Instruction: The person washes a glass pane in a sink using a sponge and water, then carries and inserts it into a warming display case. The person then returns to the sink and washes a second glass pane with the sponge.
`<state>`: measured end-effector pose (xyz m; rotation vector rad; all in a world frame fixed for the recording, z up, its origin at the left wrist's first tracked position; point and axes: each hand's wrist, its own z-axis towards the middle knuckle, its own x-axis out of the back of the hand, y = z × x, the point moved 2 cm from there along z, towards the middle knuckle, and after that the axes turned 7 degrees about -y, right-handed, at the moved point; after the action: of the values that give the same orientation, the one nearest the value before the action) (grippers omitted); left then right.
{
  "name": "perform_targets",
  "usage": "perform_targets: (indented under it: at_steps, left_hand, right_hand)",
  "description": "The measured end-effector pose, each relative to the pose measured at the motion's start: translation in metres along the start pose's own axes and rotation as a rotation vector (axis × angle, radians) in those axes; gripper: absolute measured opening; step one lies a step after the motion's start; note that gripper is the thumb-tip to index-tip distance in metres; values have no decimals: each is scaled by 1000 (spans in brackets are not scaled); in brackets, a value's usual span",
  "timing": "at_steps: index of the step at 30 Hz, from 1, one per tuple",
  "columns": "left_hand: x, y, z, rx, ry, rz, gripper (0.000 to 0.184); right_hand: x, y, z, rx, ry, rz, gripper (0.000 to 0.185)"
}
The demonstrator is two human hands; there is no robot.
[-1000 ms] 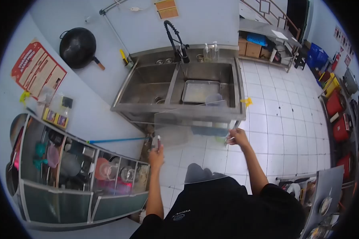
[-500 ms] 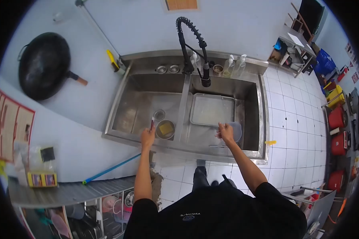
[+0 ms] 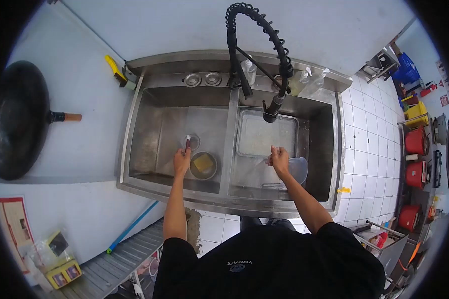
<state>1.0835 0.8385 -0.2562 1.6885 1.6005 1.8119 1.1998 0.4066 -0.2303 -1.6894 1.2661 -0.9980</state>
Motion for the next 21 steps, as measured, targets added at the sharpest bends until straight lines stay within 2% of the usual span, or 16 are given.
perform_targets:
  at_steps: [2,5,8,11,12,13,15,21]
  left_hand:
    - [4,20,-9,79,-36,-90,41]
    - [2,10,-6,131,-75,-70,41]
    - [-5,-3,-5,87,-55,-88,41]
    - [-6,-2,-3,-56,48,-1,44]
    - [-6,-12,-6,-30,62,5,45]
    - [2,-10,-22,73,-38,18,45]
    - [0,-5,-9,125,-106,6,44]
    - [4,-6,-26,103,-101,-28,41]
  right_hand:
    - [-3,4,1,14,10,-20,38]
    - [-5,15,3,23,38,-53,38]
    - [-9,8,-6,18,-4,45,39]
    - [-4,46,7,112,56,-170,41]
    - [-3,34,7,108,19,-201,42]
    - [-4,22,-8,87,-15,-223,43]
    - [-12,21,-14,-88,-7,21,43]
    - [-17,15,-31,-119,6,63,40]
